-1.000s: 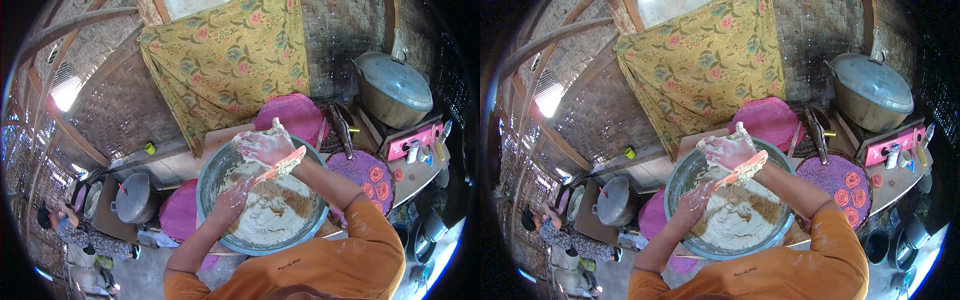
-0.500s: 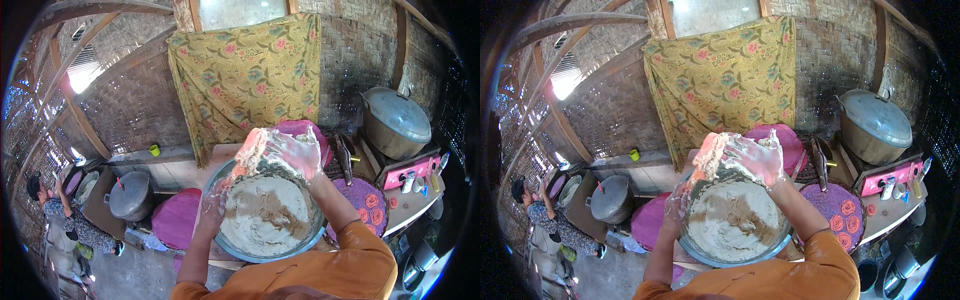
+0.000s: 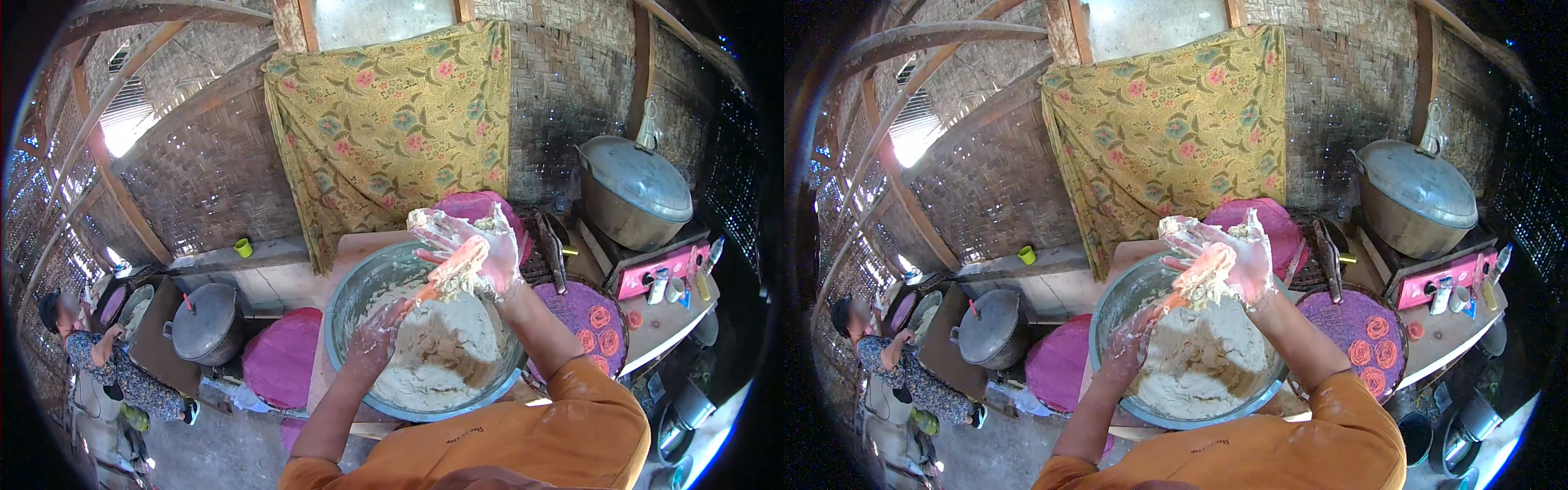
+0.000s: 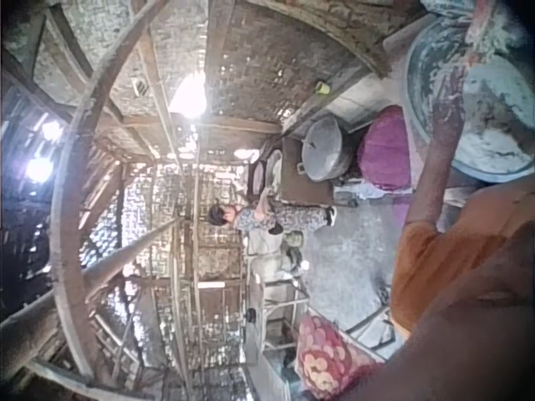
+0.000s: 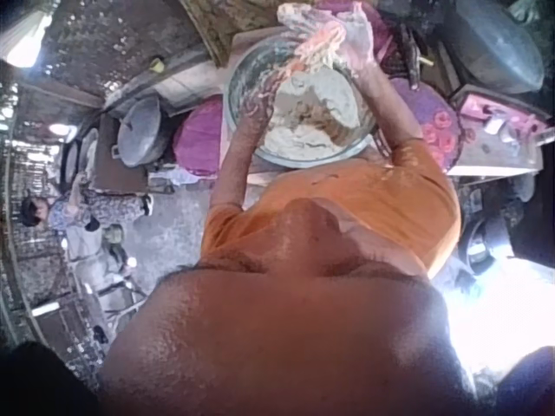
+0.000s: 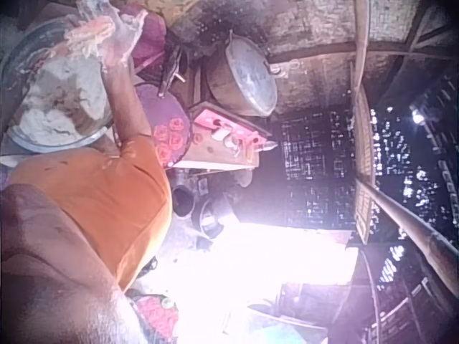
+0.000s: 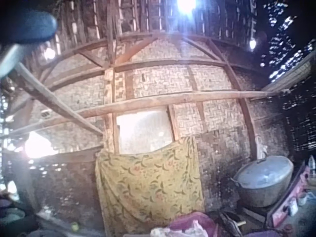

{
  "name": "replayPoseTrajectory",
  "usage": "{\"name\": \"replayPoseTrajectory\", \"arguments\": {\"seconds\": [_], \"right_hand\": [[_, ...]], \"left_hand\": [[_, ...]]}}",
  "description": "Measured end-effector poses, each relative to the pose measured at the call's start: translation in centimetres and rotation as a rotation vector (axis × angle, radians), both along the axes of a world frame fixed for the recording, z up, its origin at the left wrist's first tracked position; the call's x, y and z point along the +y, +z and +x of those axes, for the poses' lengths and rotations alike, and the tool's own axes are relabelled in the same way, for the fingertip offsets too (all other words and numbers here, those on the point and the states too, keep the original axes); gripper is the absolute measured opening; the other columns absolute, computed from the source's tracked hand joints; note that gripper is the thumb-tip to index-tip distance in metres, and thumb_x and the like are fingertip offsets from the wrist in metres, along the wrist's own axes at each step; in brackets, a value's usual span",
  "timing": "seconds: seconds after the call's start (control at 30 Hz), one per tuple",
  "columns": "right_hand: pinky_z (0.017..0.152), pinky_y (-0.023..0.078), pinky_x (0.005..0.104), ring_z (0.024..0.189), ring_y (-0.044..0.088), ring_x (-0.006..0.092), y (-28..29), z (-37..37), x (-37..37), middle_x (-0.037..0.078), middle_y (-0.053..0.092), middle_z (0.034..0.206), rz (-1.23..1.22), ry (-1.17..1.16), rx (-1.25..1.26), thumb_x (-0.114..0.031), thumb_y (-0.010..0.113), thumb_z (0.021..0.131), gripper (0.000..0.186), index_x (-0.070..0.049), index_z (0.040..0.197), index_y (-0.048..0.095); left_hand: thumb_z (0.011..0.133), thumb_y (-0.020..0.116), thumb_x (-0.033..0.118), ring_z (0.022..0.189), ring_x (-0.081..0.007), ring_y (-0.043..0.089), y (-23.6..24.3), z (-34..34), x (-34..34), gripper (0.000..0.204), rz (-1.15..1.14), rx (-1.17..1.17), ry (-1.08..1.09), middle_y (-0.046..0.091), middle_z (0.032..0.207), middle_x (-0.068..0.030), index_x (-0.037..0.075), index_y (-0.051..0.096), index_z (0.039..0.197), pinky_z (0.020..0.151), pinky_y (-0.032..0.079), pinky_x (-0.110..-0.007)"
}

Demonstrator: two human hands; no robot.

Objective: The person kneads a large mass of light-colored dough in a plastic basin by hand and uses a spatula to scrape excess dough from their hands and fingers back into the basin.

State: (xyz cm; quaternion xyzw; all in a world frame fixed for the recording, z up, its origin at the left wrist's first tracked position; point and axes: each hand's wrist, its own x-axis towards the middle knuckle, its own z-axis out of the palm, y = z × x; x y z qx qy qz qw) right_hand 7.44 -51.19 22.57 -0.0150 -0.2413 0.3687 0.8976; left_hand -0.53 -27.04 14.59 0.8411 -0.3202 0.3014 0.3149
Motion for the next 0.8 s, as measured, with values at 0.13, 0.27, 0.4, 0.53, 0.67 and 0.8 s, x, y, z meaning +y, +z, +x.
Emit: {"name": "replayPoseTrajectory", "arguments": {"seconds": [0.13,0.27,0.4,0.53,0.67,0.8], "right_hand": [[0.114,0.01,0.0651,0.143,0.017,0.0428,0.3,-0.5,0.2,0.023,0.017,0.155,-0.006,0.04,-0.106,-0.079,0.022,0.084,0.105,0.004,0.148,0.02],[0.116,0.008,0.062,0.144,0.016,0.0384,0.7,-1.5,1.4,0.023,0.017,0.155,-0.051,-0.145,-0.03,-0.078,0.021,0.085,0.105,0.006,0.147,0.018],[0.116,0.004,0.0616,0.145,0.012,0.037,0.3,-1.3,1.7,0.023,0.016,0.156,-0.009,-0.134,0.003,-0.078,0.018,0.086,0.105,0.007,0.148,0.014],[0.117,-0.001,0.0587,0.147,0.011,0.0316,1.6,-1.8,1.8,0.019,0.015,0.157,-0.067,-0.185,0.198,-0.078,0.018,0.086,0.102,0.002,0.15,0.013],[0.117,0.001,0.0578,0.145,0.01,0.0385,3.2,-0.5,-1.2,0.022,0.015,0.156,0.163,-0.402,0.255,-0.072,0.03,0.088,0.098,0.003,0.149,0.012],[0.116,0.004,0.0618,0.145,0.011,0.0383,4.7,-0.9,-2.9,0.023,0.016,0.156,0.307,-0.442,0.116,-0.067,0.033,0.09,0.094,0.004,0.148,0.013]], "left_hand": [[0.089,0.055,0.004,0.1,-0.0363,0.064,0.0,-0.7,-0.2,0.041,0.085,0.013,0.038,0.064,0.112,-0.0203,0.006,0.053,0.13,0.078,0.055,-0.042],[0.09,0.057,0.003,0.099,-0.0356,0.064,0.6,-1.2,-0.3,0.038,0.118,0.017,0.015,0.065,0.112,-0.0181,0.007,0.052,0.127,0.082,0.054,-0.043],[0.085,0.059,0.003,0.098,-0.0365,0.064,0.1,-1.3,-0.4,0.044,0.154,0.075,-0.052,0.063,0.115,-0.0175,0.008,0.052,0.128,0.081,0.054,-0.044],[0.092,0.049,0.007,0.097,-0.0384,0.063,-0.8,-1.9,-0.5,0.043,0.153,0.073,-0.131,0.062,0.111,-0.0216,0.009,0.049,0.134,0.082,0.053,-0.046],[0.096,0.05,0.013,0.086,-0.0305,0.065,0.5,-2.7,-0.8,0.036,-0.011,0.16,-0.163,0.064,0.103,-0.0167,0.007,0.051,0.132,0.074,0.053,-0.039],[0.099,0.051,0.023,0.065,-0.0106,0.053,-1.4,-3.0,-0.6,0.034,-0.642,0.977,-0.389,0.056,0.083,-0.0023,0.006,0.049,0.128,0.052,0.042,-0.024]]}}
